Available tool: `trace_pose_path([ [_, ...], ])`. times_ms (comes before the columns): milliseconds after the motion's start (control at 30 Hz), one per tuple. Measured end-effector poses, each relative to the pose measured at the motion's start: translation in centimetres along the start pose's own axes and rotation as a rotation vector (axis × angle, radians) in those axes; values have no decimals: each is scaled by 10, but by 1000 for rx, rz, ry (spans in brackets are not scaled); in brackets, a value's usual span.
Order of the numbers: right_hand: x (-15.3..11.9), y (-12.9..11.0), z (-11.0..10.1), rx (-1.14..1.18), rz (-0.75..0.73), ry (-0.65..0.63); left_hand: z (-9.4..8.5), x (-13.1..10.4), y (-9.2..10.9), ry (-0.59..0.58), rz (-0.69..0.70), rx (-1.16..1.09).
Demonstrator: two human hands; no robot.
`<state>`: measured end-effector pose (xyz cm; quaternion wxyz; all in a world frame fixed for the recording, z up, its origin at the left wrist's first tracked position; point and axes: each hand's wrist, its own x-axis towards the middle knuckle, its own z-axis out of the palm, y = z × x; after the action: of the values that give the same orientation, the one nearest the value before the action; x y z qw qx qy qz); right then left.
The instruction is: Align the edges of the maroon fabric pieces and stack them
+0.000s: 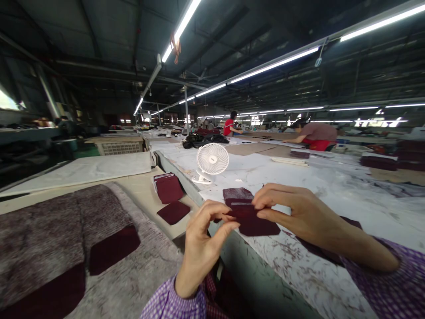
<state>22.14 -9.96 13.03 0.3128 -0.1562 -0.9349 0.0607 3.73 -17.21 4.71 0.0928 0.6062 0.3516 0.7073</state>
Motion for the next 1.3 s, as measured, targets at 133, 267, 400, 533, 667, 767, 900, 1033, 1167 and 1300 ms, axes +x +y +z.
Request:
trace_pose_path([
  [133, 1, 5, 6, -91, -197, 136, -1, -2, 4, 65, 318, 268],
  [267, 1, 4, 7, -160, -257, 199, -1, -4, 7, 142, 438, 338],
  [400, -1, 2, 8, -198, -292, 231, -1, -5, 9, 209, 490, 383],
  [533, -1, 4, 9, -211, -306, 238, -1, -5, 7, 212, 484, 397],
  [667, -1, 5, 7, -212, -301, 230, 0, -6, 2, 199, 407, 331],
  [767, 0, 6, 3, -233, -237, 132, 4, -7, -3, 180, 61, 123],
  [900, -1, 10, -6, -263, -16, -24, 10, -6, -10, 129, -442, -213],
  [1033, -1, 10, -14, -212, 170, -131, 14, -4, -15, 62, -572, -395],
  [1167, -1, 6, -19, -145, 277, -213, 16, -2, -15, -96, -591, -379],
  [1300, -1, 5, -20, -117, 282, -311, 17, -3, -11, -101, -553, -233],
])
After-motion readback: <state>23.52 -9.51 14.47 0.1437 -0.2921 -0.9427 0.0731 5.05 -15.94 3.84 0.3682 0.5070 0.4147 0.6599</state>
